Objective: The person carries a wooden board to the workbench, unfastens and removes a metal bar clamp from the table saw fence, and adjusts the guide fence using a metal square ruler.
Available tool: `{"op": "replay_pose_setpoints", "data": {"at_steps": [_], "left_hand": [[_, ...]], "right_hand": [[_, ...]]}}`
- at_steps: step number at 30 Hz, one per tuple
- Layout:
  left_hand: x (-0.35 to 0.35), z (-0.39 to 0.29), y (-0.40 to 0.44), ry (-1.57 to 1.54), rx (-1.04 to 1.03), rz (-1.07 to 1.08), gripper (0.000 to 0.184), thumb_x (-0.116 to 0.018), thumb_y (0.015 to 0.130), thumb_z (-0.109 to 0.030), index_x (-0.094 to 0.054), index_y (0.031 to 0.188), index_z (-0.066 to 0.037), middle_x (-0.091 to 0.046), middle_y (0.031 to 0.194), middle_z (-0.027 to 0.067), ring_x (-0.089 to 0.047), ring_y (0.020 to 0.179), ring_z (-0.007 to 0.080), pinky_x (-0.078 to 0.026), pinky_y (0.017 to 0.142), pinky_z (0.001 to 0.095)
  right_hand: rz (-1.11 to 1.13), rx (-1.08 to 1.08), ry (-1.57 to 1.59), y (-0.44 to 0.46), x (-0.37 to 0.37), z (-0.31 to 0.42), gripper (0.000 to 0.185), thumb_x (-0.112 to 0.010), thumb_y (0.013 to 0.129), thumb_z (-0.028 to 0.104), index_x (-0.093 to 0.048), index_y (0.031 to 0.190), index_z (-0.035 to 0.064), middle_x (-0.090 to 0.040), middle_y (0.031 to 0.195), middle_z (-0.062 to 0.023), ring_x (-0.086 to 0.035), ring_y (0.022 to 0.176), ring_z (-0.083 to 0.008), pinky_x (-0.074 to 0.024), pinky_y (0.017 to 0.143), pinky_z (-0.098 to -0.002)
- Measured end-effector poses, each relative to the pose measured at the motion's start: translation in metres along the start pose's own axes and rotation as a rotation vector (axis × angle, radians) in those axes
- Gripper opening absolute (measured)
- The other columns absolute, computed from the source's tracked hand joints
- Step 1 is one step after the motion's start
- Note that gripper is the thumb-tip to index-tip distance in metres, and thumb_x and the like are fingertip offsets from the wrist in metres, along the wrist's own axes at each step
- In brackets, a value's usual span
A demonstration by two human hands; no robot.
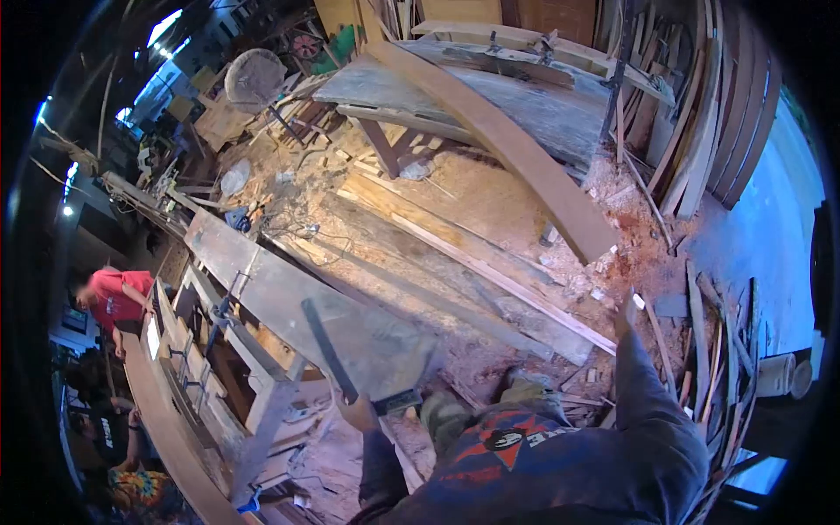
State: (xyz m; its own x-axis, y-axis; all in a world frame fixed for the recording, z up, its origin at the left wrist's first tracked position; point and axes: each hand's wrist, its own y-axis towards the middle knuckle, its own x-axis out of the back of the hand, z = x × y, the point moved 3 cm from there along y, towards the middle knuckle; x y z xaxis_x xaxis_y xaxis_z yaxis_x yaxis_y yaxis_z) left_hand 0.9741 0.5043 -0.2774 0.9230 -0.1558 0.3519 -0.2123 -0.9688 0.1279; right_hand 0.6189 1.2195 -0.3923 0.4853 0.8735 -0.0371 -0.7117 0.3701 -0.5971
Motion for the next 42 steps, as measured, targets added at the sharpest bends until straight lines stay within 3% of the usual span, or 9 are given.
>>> {"op": "replay_pose_setpoints", "data": {"at_steps": [9,16,22,25,29,32,34,36,42], "left_hand": [[-0.066,-0.052,-0.101,0.260,0.116,0.565,0.042,-0.067,0.063,-0.007,-0.066,0.102,0.007,-0.065,0.082,0.0082,-0.061,0.071,0.0195,-0.050,0.065,0.0350],[-0.070,-0.057,-0.115,0.263,0.130,0.639,0.032,-0.072,0.062,-0.014,-0.070,0.087,0.006,-0.068,0.074,0.0131,-0.065,0.068,0.0228,-0.050,0.064,0.0389],[-0.145,0.015,-0.091,0.240,0.424,0.603,0.031,-0.070,0.066,-0.016,-0.068,0.089,0.005,-0.064,0.073,0.0098,-0.059,0.067,0.0210,-0.049,0.063,0.0386],[-0.185,-0.013,-0.055,0.151,0.403,0.623,0.032,-0.070,0.068,-0.015,-0.067,0.093,0.005,-0.062,0.074,0.0073,-0.058,0.068,0.0185,-0.048,0.062,0.0374],[-0.243,-0.111,0.013,-0.033,0.268,0.623,0.034,-0.068,0.070,-0.011,-0.066,0.101,0.005,-0.064,0.079,0.0058,-0.059,0.071,0.0156,-0.049,0.065,0.0336],[-0.253,-0.138,0.049,-0.039,0.245,0.624,0.039,-0.068,0.071,-0.008,-0.065,0.108,0.004,-0.064,0.081,0.0053,-0.060,0.072,0.0158,-0.050,0.066,0.0310],[-0.258,-0.154,0.066,-0.023,0.199,0.630,0.044,-0.069,0.071,-0.008,-0.064,0.113,0.004,-0.065,0.082,0.0055,-0.061,0.072,0.0158,-0.050,0.066,0.0307],[-0.262,-0.170,0.080,-0.003,0.146,0.621,0.048,-0.069,0.071,-0.007,-0.063,0.118,0.004,-0.066,0.083,0.0057,-0.061,0.072,0.0159,-0.051,0.066,0.0305],[-0.322,-0.221,0.060,-0.049,0.060,1.119,0.063,-0.075,0.073,-0.012,-0.058,0.132,0.001,-0.069,0.097,0.0093,-0.064,0.081,0.0167,-0.053,0.073,0.0343]], "right_hand": [[0.496,0.227,0.171,-0.009,-0.140,0.119,0.077,-0.064,0.087,0.070,-0.051,0.141,0.0168,-0.063,0.122,-0.0039,-0.063,0.108,-0.0217,-0.0522,0.092,-0.0452],[0.316,0.256,0.477,-0.037,-0.198,0.087,0.058,-0.059,0.101,0.045,-0.050,0.141,0.0041,-0.058,0.139,-0.0078,-0.059,0.122,-0.0227,-0.0485,0.105,-0.0410],[0.144,0.085,0.487,-0.142,-0.303,0.003,0.073,-0.053,0.101,0.057,-0.046,0.149,0.0018,-0.050,0.151,-0.0097,-0.046,0.136,-0.0249,-0.0364,0.113,-0.0393],[0.115,-0.155,0.414,-0.206,-0.372,0.014,0.075,-0.054,0.100,0.058,-0.045,0.149,0.0023,-0.053,0.146,-0.0107,-0.052,0.129,-0.0261,-0.0421,0.107,-0.0391],[0.243,0.002,0.230,-0.142,-0.447,-0.070,0.070,-0.057,0.100,0.057,-0.048,0.143,0.0023,-0.062,0.130,-0.0112,-0.061,0.115,-0.0240,-0.0504,0.097,-0.0400],[0.596,-0.272,-0.074,-0.174,-0.495,-0.034,0.056,-0.056,0.099,0.057,-0.059,0.125,0.0079,-0.069,0.106,-0.0096,-0.069,0.092,-0.0200,-0.0568,0.076,-0.0355],[1.297,-0.192,-0.681,-0.171,-0.508,-0.016,0.053,-0.057,0.100,0.055,-0.060,0.118,0.0053,-0.069,0.100,-0.0094,-0.069,0.093,-0.0193,-0.0565,0.076,-0.0337],[1.292,-0.164,-0.957,-0.183,-0.506,0.028,0.049,-0.059,0.101,0.049,-0.060,0.118,0.0030,-0.070,0.103,-0.0110,-0.070,0.091,-0.0192,-0.0567,0.076,-0.0330],[0.855,-0.219,-0.676,-0.129,-0.406,0.075,0.044,-0.061,0.101,0.041,-0.059,0.123,0.0022,-0.072,0.106,-0.0148,-0.072,0.087,-0.0223,-0.0578,0.077,-0.0349]]}}
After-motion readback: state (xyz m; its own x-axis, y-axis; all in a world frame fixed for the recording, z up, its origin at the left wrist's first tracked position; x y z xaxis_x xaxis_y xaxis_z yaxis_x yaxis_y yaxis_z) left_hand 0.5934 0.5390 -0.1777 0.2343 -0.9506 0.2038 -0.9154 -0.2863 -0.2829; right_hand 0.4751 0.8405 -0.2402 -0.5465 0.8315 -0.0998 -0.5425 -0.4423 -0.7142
